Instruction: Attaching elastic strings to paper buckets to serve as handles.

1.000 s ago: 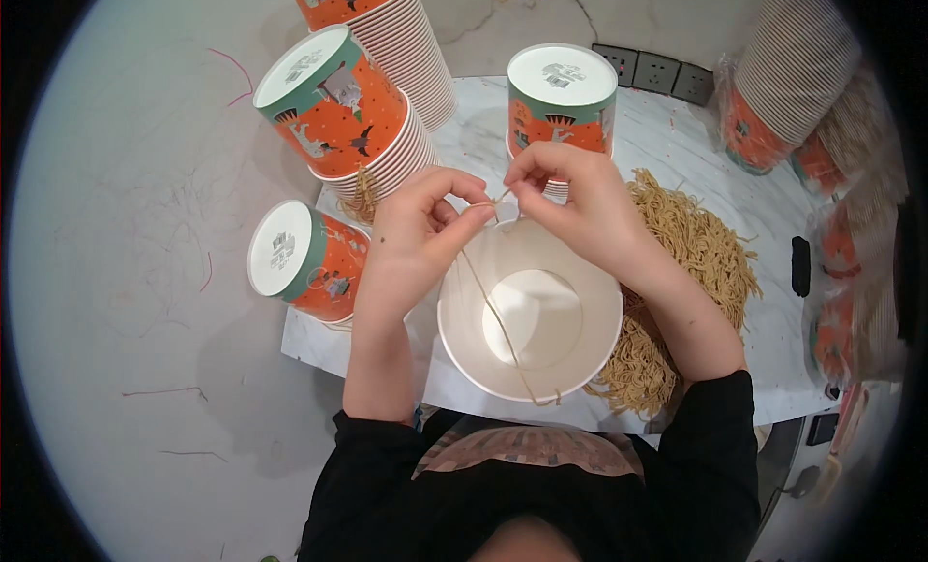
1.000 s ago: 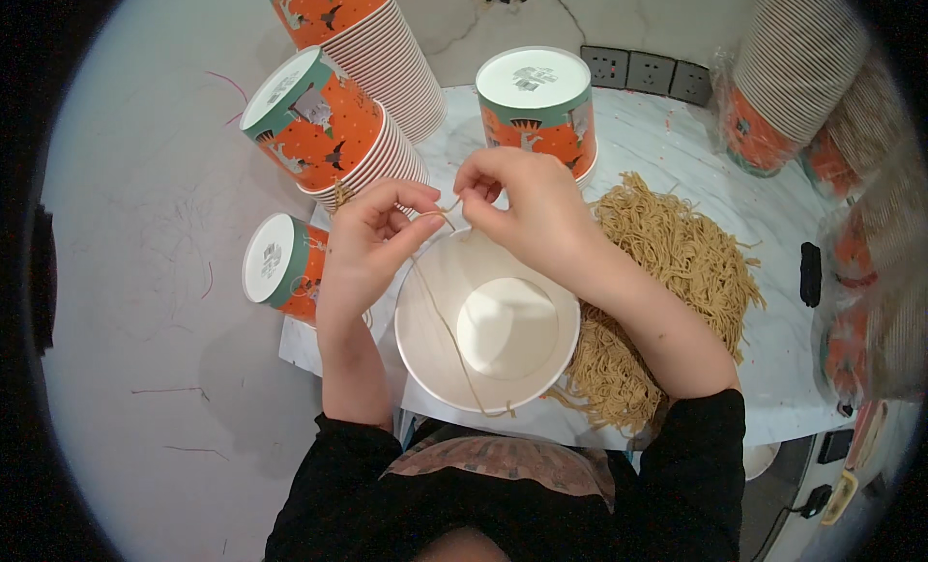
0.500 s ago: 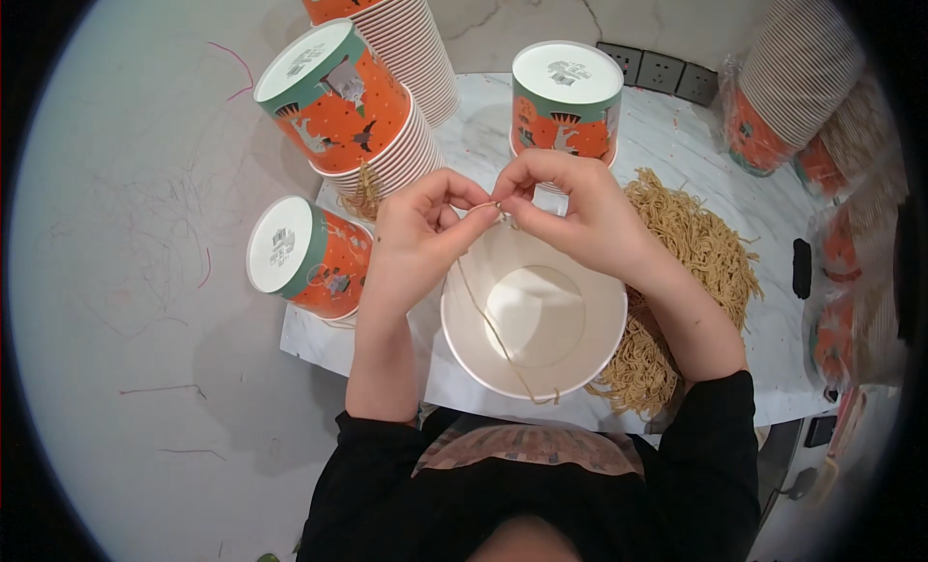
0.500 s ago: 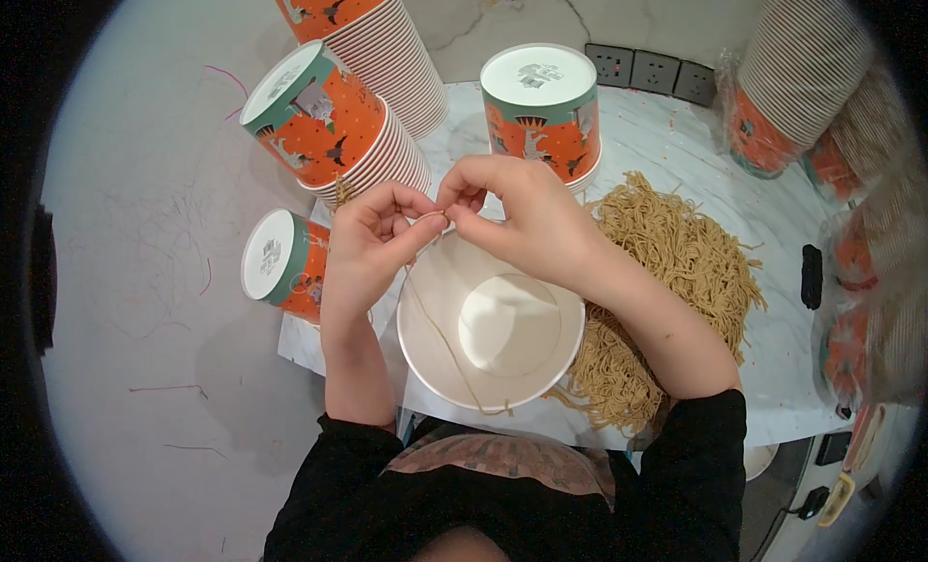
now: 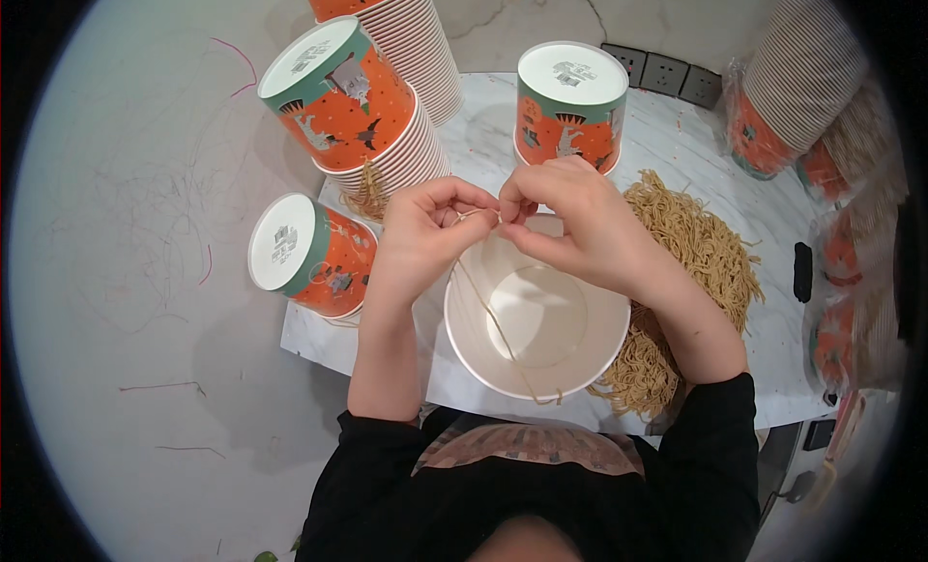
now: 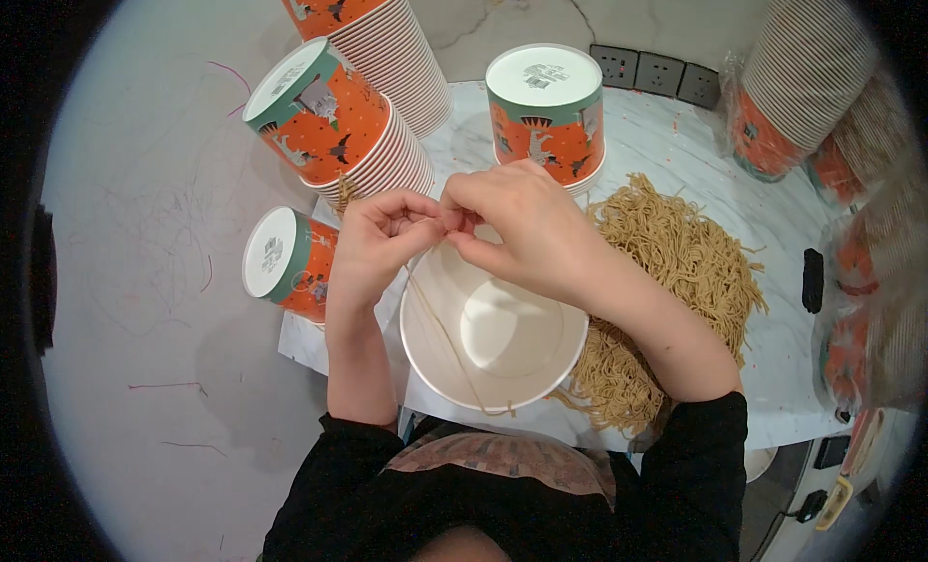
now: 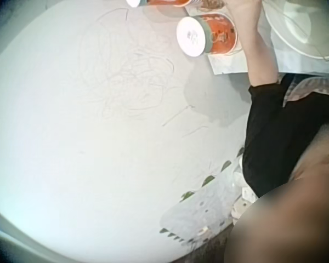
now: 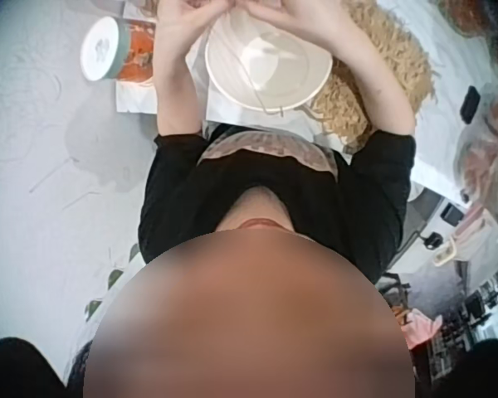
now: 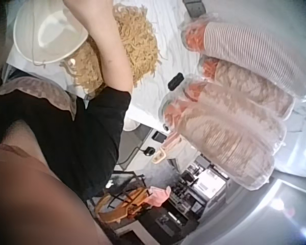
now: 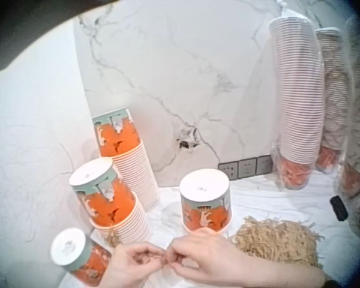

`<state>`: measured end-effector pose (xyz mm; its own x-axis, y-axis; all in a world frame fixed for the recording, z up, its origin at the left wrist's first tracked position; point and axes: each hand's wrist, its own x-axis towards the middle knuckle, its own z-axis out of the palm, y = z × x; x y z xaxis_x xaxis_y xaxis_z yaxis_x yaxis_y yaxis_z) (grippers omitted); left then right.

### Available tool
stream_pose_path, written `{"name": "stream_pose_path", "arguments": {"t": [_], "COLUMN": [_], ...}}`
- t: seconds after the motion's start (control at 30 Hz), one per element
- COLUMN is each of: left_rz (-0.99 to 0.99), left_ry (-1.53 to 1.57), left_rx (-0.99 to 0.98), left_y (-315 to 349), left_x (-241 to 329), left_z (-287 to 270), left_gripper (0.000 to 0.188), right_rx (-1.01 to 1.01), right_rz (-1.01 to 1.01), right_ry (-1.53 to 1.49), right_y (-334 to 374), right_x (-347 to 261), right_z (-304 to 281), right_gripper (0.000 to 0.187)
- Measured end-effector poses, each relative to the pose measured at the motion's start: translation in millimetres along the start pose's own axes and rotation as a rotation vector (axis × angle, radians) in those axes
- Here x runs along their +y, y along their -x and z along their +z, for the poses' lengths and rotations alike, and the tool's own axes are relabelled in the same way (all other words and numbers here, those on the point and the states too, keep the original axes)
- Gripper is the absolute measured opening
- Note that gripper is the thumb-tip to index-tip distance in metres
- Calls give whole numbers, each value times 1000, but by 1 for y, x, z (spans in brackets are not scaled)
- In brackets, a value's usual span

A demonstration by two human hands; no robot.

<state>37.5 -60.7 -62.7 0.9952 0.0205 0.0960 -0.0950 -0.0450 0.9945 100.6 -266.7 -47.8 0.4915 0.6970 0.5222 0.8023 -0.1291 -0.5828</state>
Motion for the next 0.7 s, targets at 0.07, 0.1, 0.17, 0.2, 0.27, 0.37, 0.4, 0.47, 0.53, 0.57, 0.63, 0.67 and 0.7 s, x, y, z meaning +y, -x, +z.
{"name": "stream_pose_path", "arguments": {"t": [0.07, 0.1, 0.17, 0.2, 0.27, 0.37, 0.4, 0.47, 0.53, 0.57, 0.63, 0.67, 0.7], "left_rz": [-7, -7, -15, -16, -53, -40, -41, -42, -47, -52, -66, -79, -79], "left_ry": [-14, -15, 70, 71, 48, 138, 140, 112, 105, 100, 103, 106, 108], "left_rx": [8, 11, 7, 7, -10, -33, -33, -23, -8, 4, 1, -2, -3], "left_y": [-1, -1, -1, -1, 0, 0, -1, -2, 0, 1, 2, 3, 3], "left_x": [0, -1, -1, 0, 6, -2, -2, -2, 2, 5, 6, 6, 5], "left_z": [-2, -2, -3, -3, -2, -1, -1, 0, 0, 1, 1, 1, 1], "left_gripper": [12, 12, 12, 12, 13, 12, 12, 11, 10, 10, 9, 9, 9], "right_rx": [3, 6, 24, 44, 50, 56, 60, 67, 73, 89, 103, 112, 121], "right_rz": [-19, -40, -58, -71, -75, -75, -65, -60, -60, -76, -90, -99, -106], "right_ry": [21, 39, 76, 117, 184, 265, 285, 270, 249, 246, 244, 280, 317], "right_y": [0, 0, 0, 0, 2, 3, 4, 5, 4, 3, 3, 4, 4], "right_x": [0, 0, -4, -5, -5, -4, -3, -2, -3, -5, -6, -6, -6], "right_z": [0, 0, 2, 3, 5, 8, 9, 9, 10, 10, 10, 11, 11], "right_gripper": [18, 20, 22, 23, 25, 26, 26, 24, 23, 21, 20, 20, 20]}}
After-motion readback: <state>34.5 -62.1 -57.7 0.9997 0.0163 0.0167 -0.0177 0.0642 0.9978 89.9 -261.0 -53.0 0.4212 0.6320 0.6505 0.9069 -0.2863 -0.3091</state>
